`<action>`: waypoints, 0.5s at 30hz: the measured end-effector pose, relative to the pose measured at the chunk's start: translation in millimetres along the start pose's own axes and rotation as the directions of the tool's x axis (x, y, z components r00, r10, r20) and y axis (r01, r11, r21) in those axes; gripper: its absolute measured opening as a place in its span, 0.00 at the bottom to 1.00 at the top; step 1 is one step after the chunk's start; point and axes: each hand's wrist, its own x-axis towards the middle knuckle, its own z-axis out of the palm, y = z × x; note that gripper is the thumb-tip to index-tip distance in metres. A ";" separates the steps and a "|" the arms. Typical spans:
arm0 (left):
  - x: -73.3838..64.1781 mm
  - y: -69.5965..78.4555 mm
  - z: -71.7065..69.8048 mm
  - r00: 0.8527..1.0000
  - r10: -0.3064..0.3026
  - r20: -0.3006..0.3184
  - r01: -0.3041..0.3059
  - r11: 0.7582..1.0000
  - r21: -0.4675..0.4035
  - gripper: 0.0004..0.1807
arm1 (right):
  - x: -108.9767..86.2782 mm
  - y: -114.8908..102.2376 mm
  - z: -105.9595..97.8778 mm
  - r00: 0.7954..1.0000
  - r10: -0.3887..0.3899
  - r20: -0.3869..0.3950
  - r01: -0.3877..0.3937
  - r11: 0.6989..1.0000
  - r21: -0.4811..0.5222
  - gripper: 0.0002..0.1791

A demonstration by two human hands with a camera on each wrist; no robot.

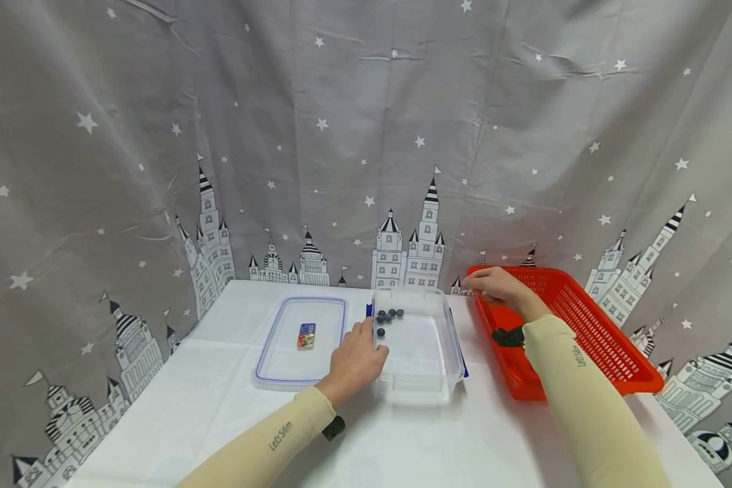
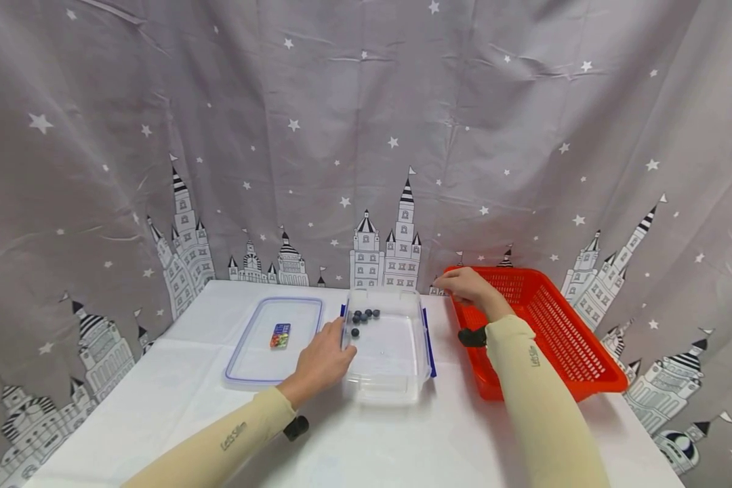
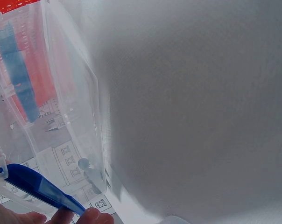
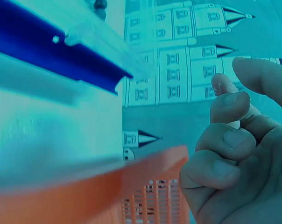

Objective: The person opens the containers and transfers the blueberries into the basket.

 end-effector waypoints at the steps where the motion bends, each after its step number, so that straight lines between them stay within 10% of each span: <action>1: -0.3 0.1 -0.2 1.000 0.000 -0.001 0.000 1.000 -0.003 0.37 | 1.5 -0.8 2.3 1.000 0.000 0.002 0.000 1.000 0.007 0.15; 15: -1.9 0.7 -2.3 1.000 -0.003 0.003 0.003 1.000 -0.003 0.37 | 18.5 -16.0 33.5 1.000 -0.011 0.020 0.010 1.000 0.009 0.16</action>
